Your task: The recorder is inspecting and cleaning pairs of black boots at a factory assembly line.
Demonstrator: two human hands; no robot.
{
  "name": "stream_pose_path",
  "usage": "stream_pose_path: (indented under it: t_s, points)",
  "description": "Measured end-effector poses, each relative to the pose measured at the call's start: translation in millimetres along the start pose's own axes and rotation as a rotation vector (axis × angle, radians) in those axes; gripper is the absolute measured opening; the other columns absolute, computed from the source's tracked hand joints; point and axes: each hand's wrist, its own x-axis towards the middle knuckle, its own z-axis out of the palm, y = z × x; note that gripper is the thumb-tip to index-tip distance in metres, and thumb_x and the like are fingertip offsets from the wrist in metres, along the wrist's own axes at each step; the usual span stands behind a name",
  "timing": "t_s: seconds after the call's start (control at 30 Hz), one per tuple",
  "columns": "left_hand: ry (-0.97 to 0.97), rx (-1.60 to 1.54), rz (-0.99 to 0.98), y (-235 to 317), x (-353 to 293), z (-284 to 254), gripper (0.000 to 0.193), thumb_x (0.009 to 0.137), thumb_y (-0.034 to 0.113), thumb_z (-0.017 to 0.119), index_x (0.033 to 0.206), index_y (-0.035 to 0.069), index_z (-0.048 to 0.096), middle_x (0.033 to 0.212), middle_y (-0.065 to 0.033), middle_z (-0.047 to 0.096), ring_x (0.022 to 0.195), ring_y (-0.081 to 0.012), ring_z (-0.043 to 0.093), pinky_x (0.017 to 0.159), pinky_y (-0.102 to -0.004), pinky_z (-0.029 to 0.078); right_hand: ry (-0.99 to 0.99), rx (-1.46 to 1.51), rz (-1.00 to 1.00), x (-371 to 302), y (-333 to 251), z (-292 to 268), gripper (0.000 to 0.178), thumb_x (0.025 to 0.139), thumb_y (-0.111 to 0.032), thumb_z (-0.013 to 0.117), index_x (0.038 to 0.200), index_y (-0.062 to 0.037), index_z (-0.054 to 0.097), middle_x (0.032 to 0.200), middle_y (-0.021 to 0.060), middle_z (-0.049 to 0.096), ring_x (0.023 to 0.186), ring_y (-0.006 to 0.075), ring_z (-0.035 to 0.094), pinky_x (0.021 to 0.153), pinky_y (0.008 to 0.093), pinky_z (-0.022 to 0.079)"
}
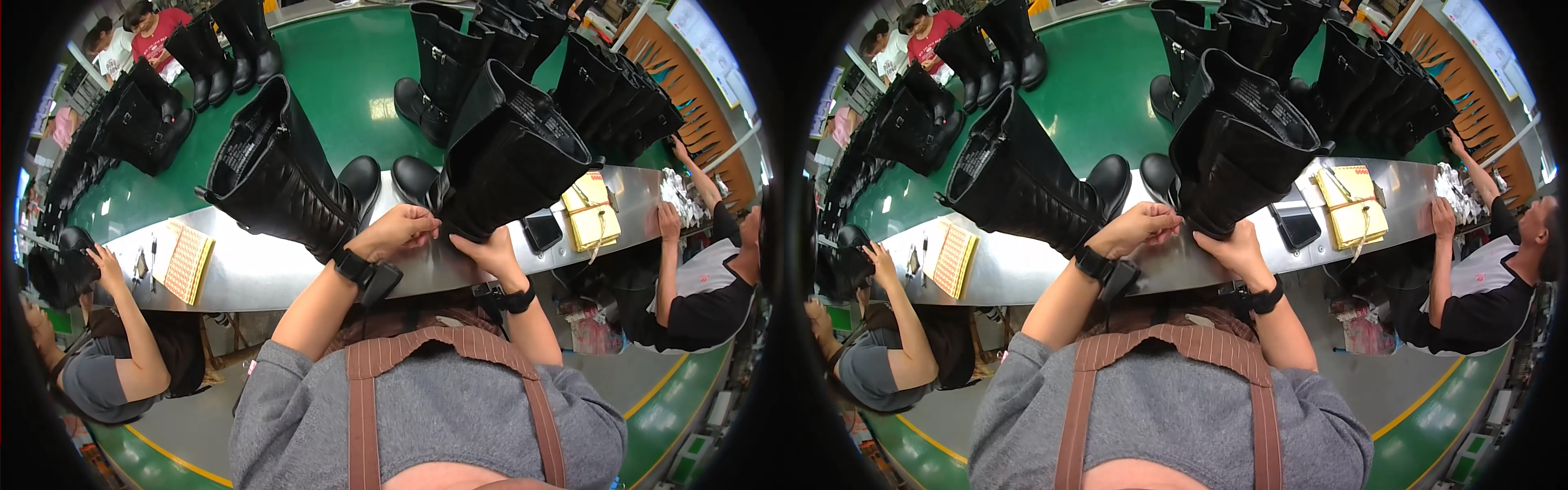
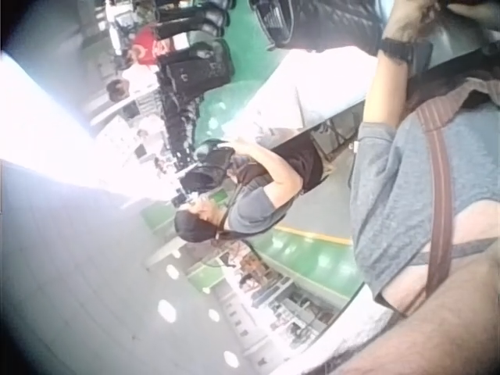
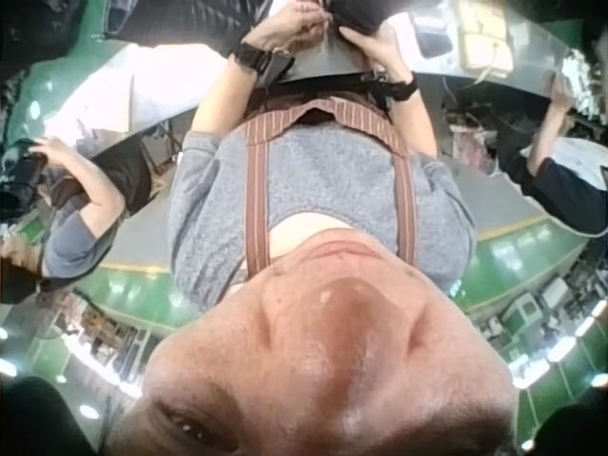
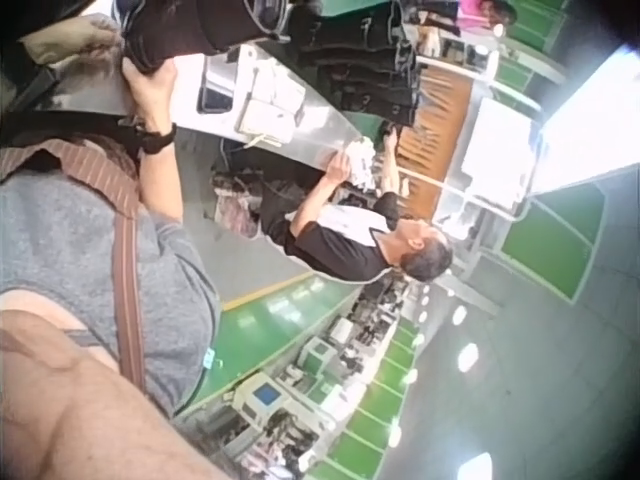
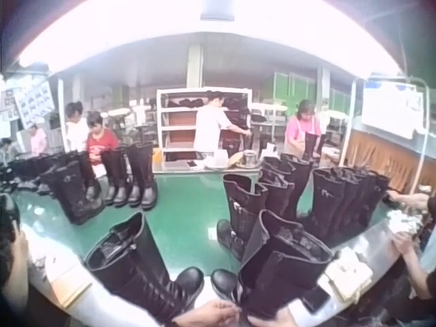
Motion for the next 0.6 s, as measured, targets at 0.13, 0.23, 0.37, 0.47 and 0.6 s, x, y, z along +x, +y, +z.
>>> stream_pose_path:
  t_s: [0.13,0.23,0.37,0.47,0.6]
  points:
    - [-0.101,-0.059,0.450,81,-49,26,0.026,0.097,0.023,0.054,0.081,0.004,0.061,0.057,0.0034,0.053,0.048,-0.0029,0.043,0.046,-0.0175,0.032,-0.042,-0.143,-0.040,-1,-7,-3,0.032,0.070,-0.013,0.077,0.098,-0.0009,0.068,0.086,0.0137,0.071,0.077,0.0246,0.069,0.073,0.0333,0.052]
    - [-0.098,-0.101,0.578,130,-88,40,0.025,0.098,0.021,0.051,0.084,0.003,0.060,0.057,0.0022,0.053,0.047,-0.0025,0.043,0.044,-0.0168,0.030,-0.023,-0.102,-0.074,-3,-13,-3,0.033,0.070,-0.014,0.077,0.099,-0.0010,0.068,0.085,0.0134,0.070,0.077,0.0245,0.068,0.073,0.0336,0.052]
    - [0.068,0.061,0.578,135,-91,60,0.027,0.100,0.023,0.048,0.094,0.001,0.063,0.067,-0.0015,0.062,0.056,-0.0045,0.053,0.049,-0.0166,0.036,-0.040,-0.054,-0.022,-6,-13,1,0.033,0.071,-0.013,0.077,0.101,-0.0015,0.068,0.087,0.0115,0.071,0.080,0.0201,0.068,0.075,0.0322,0.052]
    - [0.059,0.212,0.482,99,-111,43,0.028,0.099,0.023,0.049,0.104,0.000,0.064,0.076,-0.0037,0.065,0.067,-0.0066,0.058,0.058,-0.0181,0.042,-0.087,0.042,0.001,-5,-10,0,0.042,0.071,-0.011,0.078,0.110,0.0004,0.064,0.098,0.0108,0.070,0.089,0.0181,0.065,0.082,0.0310,0.050]
    - [0.204,0.634,0.091,39,-168,-5,0.032,0.091,0.029,0.064,0.086,-0.002,0.067,0.070,-0.0072,0.065,0.063,-0.0115,0.060,0.057,-0.0245,0.045,-0.278,0.111,0.030,5,-13,-15,0.058,0.073,-0.015,0.081,0.122,0.0037,0.057,0.118,0.0115,0.062,0.110,0.0193,0.057,0.098,0.0325,0.043]
